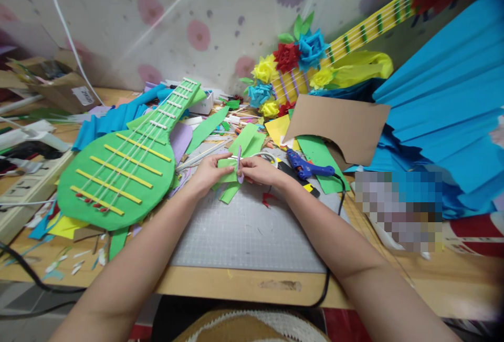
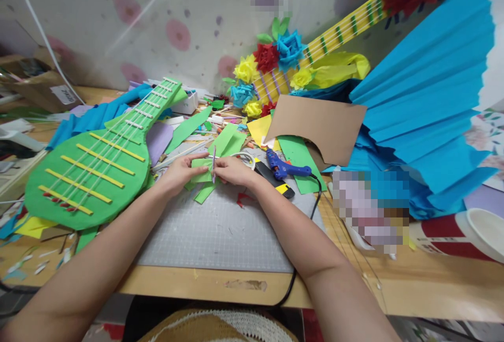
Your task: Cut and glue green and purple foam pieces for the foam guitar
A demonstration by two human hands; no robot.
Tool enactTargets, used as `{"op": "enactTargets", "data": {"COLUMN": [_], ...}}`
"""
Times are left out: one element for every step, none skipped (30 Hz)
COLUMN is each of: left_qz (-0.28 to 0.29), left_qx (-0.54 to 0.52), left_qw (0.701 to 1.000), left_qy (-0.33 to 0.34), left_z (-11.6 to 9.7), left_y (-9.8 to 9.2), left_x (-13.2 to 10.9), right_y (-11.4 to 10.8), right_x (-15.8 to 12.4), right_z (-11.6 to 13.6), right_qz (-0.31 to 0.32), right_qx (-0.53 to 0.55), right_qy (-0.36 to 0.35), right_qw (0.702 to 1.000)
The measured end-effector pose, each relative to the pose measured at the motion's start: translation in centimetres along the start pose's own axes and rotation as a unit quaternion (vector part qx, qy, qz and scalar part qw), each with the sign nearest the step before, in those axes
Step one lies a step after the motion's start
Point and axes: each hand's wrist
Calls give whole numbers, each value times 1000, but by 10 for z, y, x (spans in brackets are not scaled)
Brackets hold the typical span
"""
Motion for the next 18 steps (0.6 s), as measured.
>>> {"op": "enactTargets", "data": {"left_qz": [-1, 0, 5, 11, 19, 26, 33, 37, 40, 43, 48, 53, 59, 64, 68, 71, 71, 71], "left_qx": [-1, -4, -8, -13, -19, -24, -29, -35, -44, -55, -68, -81, -92, -101, -107, -111, -112, -112], "left_qw": [1000, 1000, 1000, 1000, 999, 999, 998, 998, 997, 996, 995, 994, 993, 992, 991, 990, 990, 990], "left_qy": [-1, -3, -6, -12, -19, -28, -35, -42, -46, -47, -47, -47, -48, -49, -50, -50, -50, -50], "left_z": [0, 0, 0, 0, 0, 0, 0, 0, 0, 0, 0, 0, -1, -1, -1, -1, 0, 0], "left_y": [0, 0, 0, -1, -1, -2, -3, -3, -3, -4, -4, -4, -4, -4, -4, -4, -4, -4], "left_x": [0, 0, 0, 0, 0, 0, 0, 1, 1, 1, 1, 1, 1, 1, 1, 1, 1, 1], "right_y": [0, -1, -1, -1, -1, -1, -1, -1, -1, -2, -2, -2, -3, -3, -4, -4, -4, -4], "right_x": [0, 0, 1, 1, 2, 2, 2, 2, 2, 1, 1, 1, 0, 0, 0, 0, 0, 0], "right_z": [0, -1, -2, -3, -4, -5, -6, -7, -7, -7, -6, -5, -5, -4, -4, -4, -4, -5], "right_qz": [2, 5, 8, 12, 16, 20, 25, 30, 35, 40, 44, 47, 48, 49, 50, 51, 51, 52], "right_qx": [3, 6, 9, 13, 19, 25, 32, 39, 45, 52, 58, 64, 70, 77, 84, 90, 96, 101], "right_qy": [0, 0, -2, -4, -6, -7, -9, -9, -9, -9, -9, -9, -9, -9, -11, -13, -15, -16], "right_qw": [1000, 1000, 1000, 1000, 1000, 999, 999, 999, 998, 998, 997, 997, 996, 996, 995, 995, 994, 993]}}
Point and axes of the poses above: each hand's wrist, its own x-axis towards the middle knuckle, its own y-axis out of the palm, z = x × y, and after that the axes turned 11 degrees about z, right-handed
